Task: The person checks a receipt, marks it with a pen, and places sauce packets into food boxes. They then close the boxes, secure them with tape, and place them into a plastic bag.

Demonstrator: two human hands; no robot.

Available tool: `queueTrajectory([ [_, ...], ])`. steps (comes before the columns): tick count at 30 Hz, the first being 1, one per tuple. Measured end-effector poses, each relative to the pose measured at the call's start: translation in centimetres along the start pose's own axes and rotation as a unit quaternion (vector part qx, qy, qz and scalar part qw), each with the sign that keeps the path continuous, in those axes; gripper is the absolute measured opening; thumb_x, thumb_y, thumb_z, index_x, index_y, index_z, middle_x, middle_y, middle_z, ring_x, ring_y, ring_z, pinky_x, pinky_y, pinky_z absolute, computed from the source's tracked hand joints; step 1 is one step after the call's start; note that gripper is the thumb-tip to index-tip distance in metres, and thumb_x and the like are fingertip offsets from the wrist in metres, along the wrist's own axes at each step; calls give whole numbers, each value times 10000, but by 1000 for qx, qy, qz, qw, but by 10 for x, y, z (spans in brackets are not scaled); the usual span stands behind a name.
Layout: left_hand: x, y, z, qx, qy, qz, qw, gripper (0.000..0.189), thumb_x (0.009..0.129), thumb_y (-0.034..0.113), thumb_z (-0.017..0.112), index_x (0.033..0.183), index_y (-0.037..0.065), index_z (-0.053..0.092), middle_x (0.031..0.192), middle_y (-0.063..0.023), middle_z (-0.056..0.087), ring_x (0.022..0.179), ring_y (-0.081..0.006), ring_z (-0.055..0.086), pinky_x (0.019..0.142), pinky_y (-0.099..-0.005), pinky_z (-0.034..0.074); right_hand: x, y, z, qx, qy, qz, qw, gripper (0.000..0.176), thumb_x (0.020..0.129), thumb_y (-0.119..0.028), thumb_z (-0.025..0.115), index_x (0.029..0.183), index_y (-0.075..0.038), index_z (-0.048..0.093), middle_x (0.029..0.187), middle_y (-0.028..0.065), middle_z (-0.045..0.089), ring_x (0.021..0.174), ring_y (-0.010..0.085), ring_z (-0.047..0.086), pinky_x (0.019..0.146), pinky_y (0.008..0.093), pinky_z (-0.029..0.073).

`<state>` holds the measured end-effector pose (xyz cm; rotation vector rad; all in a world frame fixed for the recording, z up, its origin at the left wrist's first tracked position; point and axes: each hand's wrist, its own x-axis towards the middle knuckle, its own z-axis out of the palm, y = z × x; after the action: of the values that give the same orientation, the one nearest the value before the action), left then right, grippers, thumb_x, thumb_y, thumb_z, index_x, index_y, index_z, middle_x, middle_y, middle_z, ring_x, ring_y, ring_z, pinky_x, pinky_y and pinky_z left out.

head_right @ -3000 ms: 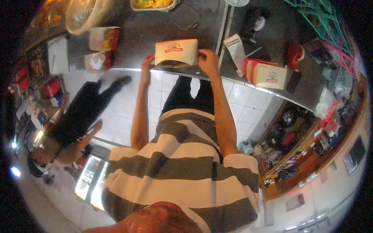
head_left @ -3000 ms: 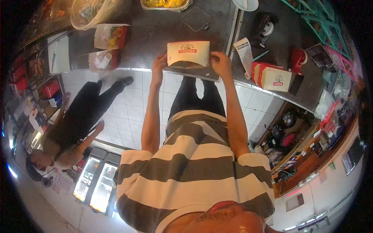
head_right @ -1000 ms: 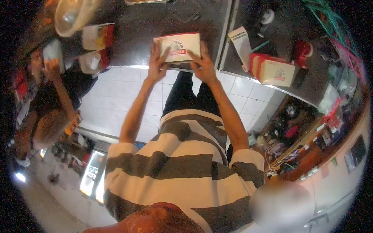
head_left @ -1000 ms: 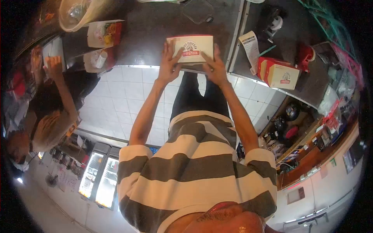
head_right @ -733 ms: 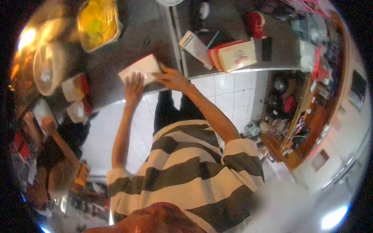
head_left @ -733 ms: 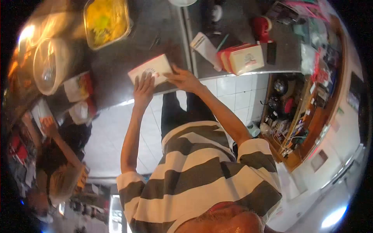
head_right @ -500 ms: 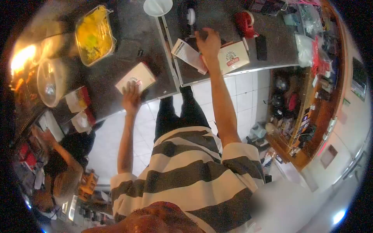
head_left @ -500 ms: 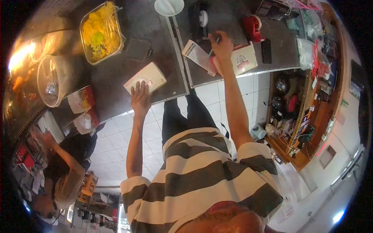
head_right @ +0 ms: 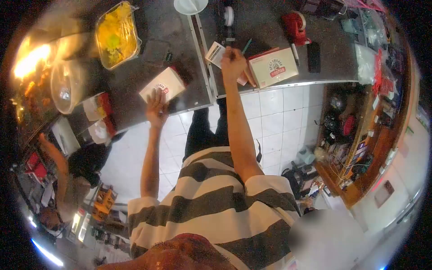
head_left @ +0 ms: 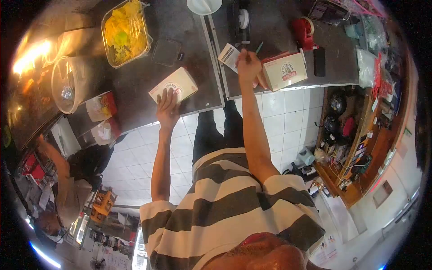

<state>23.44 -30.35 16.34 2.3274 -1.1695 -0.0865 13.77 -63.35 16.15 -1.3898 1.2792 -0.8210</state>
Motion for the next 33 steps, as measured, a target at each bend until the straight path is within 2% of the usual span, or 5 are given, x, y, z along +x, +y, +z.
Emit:
queueTrajectory([
  [6,1,1,1,3,-1,-18,1000,491,805,94,745,1287,129,659,1423,-84,579,1374,-320,488,1143,-548,345,17,71,8,-277,77,-167,943,277,929,-214,684,784,19,647,665,130,660,561,191,611,525,378,474],
  [14,11,3,13,-45,63,-70,995,604,747,96,767,1334,109,626,1436,-99,566,1375,-307,489,1132,-516,377,-144,-37,47,-137,-370,86,915,227,938,-261,678,906,-41,726,694,120,705,553,200,664,536,336,511],
  [23,14,4,3,-48,37,-124,990,732,717,168,821,1389,66,549,1521,-148,460,1403,-333,445,1056,-402,475,-170,-9,56,-137,-388,210,887,219,881,-211,691,840,-1,735,752,198,713,698,339,712,685,407,552],
  [27,15,-1,2,-26,18,-95,995,697,743,160,810,1384,67,551,1534,-152,440,1419,-331,420,1079,-414,448,-171,53,75,-321,-311,-108,888,280,789,-186,771,961,24,704,848,269,694,847,436,691,756,484,549],
  [33,18,-7,1,7,-29,-63,998,878,733,226,809,1493,50,405,1581,-194,347,1475,-379,307,1131,-431,391,-160,67,71,-368,-369,-37,853,313,775,-249,790,907,16,688,876,266,694,908,465,668,795,507,545],
])
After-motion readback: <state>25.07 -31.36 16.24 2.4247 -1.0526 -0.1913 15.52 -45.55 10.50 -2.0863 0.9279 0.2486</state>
